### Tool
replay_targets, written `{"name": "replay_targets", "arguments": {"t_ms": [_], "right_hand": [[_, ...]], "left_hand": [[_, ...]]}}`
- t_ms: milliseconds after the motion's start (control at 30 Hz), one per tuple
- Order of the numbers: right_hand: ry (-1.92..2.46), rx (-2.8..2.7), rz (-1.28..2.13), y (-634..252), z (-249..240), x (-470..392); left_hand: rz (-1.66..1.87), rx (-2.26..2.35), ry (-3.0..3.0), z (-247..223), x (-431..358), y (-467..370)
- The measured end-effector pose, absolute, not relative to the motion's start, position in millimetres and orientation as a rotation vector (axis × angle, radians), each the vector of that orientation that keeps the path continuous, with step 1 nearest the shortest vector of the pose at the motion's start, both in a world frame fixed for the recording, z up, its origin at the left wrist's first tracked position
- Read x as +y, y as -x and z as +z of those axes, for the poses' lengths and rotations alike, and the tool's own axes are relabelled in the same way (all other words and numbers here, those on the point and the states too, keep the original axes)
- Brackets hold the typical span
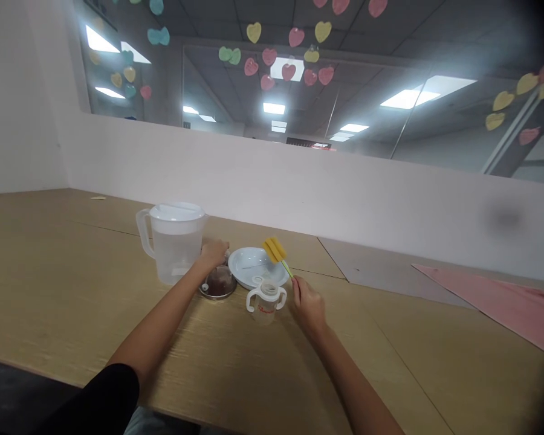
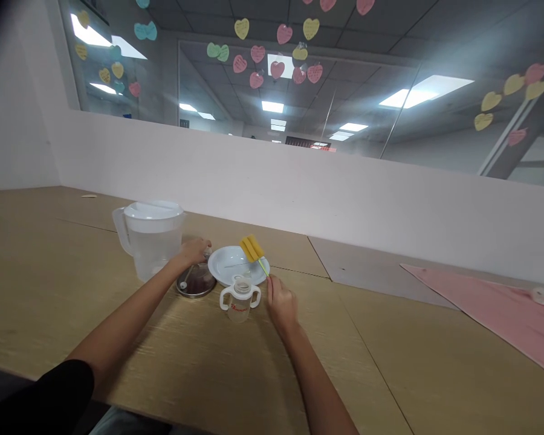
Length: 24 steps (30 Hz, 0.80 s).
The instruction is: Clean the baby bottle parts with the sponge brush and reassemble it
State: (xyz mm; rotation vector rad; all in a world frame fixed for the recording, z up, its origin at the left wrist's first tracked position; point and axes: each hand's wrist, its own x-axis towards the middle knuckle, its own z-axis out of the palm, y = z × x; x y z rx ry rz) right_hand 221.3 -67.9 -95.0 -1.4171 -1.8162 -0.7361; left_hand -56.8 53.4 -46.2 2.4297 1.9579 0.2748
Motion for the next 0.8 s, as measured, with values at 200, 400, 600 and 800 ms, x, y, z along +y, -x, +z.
{"name": "replay_targets", "arguments": {"t_ms": [200, 400, 600, 800], "right_hand": [[1.418, -1.832, -0.724, -221.7, -93.1, -69.5], [1.412, -1.841, -0.741, -222.1, -94.3, -68.0], [1.427, -1.828, -0.732, -221.8, -95.1, -67.5], [1.414, -1.845, -0.728, -222.6, -95.5, -67.4]], "left_hand": [[0.292, 1.952, -2.412, -55.6, 57.6, 57.7], [0.36, 1.944, -2.413, -50.9, 60.1, 59.0], [0.344, 1.905, -2.402, -47.7, 59.8, 60.2], [0.286, 1.868, -2.396, -54.2, 54.0, 58.3]]}}
